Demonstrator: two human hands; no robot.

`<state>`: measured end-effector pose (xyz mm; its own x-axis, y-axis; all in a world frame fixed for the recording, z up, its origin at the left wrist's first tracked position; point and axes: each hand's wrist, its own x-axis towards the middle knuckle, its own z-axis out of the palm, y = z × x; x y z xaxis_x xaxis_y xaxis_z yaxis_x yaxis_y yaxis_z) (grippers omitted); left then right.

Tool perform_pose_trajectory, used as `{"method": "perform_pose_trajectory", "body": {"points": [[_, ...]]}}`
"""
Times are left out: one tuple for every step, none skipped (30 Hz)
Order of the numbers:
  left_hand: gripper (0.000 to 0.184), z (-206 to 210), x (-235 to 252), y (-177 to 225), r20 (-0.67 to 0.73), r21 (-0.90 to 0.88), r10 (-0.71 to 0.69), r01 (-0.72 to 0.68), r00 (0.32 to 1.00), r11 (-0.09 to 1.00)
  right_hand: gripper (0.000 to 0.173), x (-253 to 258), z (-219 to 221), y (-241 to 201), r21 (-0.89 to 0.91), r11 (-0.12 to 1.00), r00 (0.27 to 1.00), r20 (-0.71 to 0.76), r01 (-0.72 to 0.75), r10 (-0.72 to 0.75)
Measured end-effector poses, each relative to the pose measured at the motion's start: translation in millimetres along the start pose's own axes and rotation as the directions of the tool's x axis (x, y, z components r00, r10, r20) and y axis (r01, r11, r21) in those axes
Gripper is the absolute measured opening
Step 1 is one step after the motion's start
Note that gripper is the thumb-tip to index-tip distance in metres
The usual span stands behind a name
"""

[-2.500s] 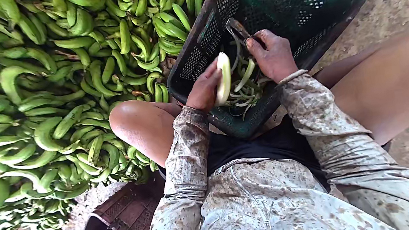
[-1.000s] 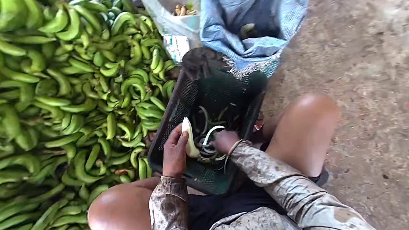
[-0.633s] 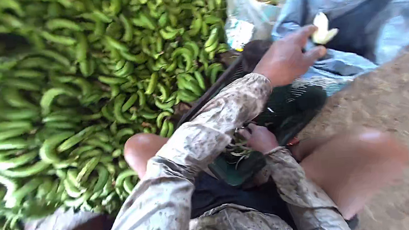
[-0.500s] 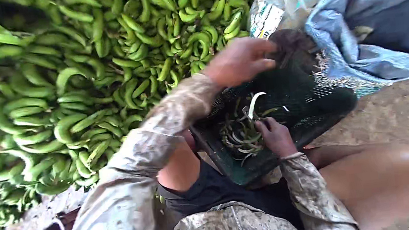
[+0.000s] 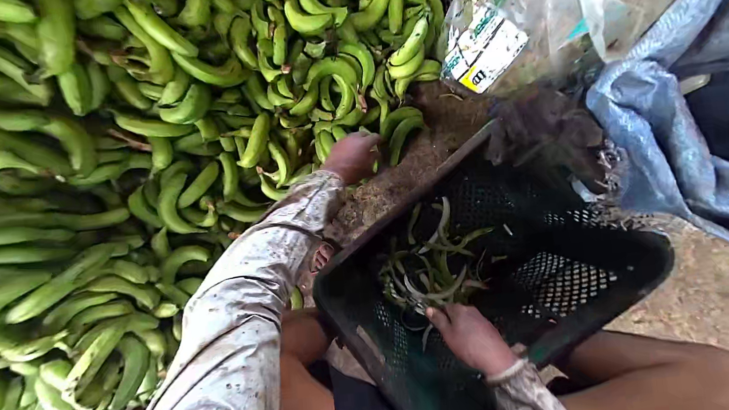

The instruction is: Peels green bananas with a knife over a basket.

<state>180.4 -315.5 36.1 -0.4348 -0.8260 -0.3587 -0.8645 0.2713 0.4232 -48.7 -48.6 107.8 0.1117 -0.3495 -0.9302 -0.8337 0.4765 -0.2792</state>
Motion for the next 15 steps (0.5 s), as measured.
{"method": "perform_pose_trajectory", "body": {"points": [[0.039, 8, 22, 11, -0.007, -0.016, 0.005, -0.005, 1.0, 1.0, 0.057, -2, -5, -5, -0.019, 1.0, 1.0, 0.003, -0.015, 0.015], [0.043, 19, 43, 20, -0.004, -0.025, -0.028, 0.028, 1.0, 0.999, 0.057, -4, -10, -9, -0.03, 0.999, 1.0, 0.009, -0.023, 0.023], [0.048, 30, 63, 29, 0.009, -0.039, -0.1, 0.1, 0.995, 0.994, 0.057, -7, -14, -11, -0.029, 0.999, 1.0, 0.012, -0.025, 0.026], [0.055, 41, 82, 36, 0.029, -0.059, -0.192, 0.193, 0.981, 0.979, 0.056, -7, -18, -11, -0.016, 1.0, 1.0, 0.013, -0.021, 0.021], [0.063, 52, 99, 40, 0.05, -0.073, -0.285, 0.288, 0.957, 0.955, 0.056, -6, -19, -9, 0.004, 1.0, 1.0, 0.017, -0.017, 0.017], [0.072, 64, 115, 40, 0.072, -0.076, -0.365, 0.37, 0.928, 0.926, 0.055, -4, -20, -4, 0.026, 0.999, 1.0, 0.02, -0.02, 0.02], [0.08, 76, 130, 38, 0.088, -0.069, -0.427, 0.433, 0.9, 0.899, 0.055, -1, -21, 1, 0.05, 0.998, 1.0, 0.014, -0.024, 0.023], [0.084, 87, 142, 34, 0.096, -0.056, -0.467, 0.473, 0.879, 0.879, 0.054, 1, -22, 8, 0.087, 0.996, 1.0, -0.012, -0.021, 0.022], [0.083, 96, 148, 29, 0.095, -0.054, -0.488, 0.494, 0.868, 0.868, 0.053, 1, -25, 13, 0.145, 0.989, 0.998, -0.061, 0.002, 0.007], [0.081, 99, 150, 24, 0.088, -0.072, -0.498, 0.505, 0.862, 0.86, 0.052, 1, -29, 18, 0.224, 0.973, 0.99, -0.139, 0.053, -0.021], [0.078, 96, 149, 20, 0.091, -0.131, -0.507, 0.515, 0.857, 0.847, 0.051, -1, -33, 22, 0.308, 0.943, 0.967, -0.251, 0.129, -0.051], [0.074, 92, 142, 18, 0.099, -0.233, -0.51, 0.518, 0.855, 0.823, 0.051, -7, -37, 26, 0.368, 0.906, 0.926, -0.373, 0.211, -0.065], [0.07, 84, 131, 17, 0.104, -0.361, -0.516, 0.516, 0.85, 0.777, 0.054, -11, -44, 28, 0.395, 0.869, 0.866, -0.494, 0.298, -0.073], [0.069, 68, 119, 16, 0.102, -0.505, -0.52, 0.495, 0.848, 0.708, 0.057, -13, -53, 28, 0.398, 0.831, 0.793, -0.604, 0.389, -0.082], [0.068, 50, 104, 15, 0.092, -0.637, -0.518, 0.45, 0.85, 0.625, 0.058, -16, -63, 28, 0.39, 0.792, 0.726, -0.681, 0.469, -0.095]]}}
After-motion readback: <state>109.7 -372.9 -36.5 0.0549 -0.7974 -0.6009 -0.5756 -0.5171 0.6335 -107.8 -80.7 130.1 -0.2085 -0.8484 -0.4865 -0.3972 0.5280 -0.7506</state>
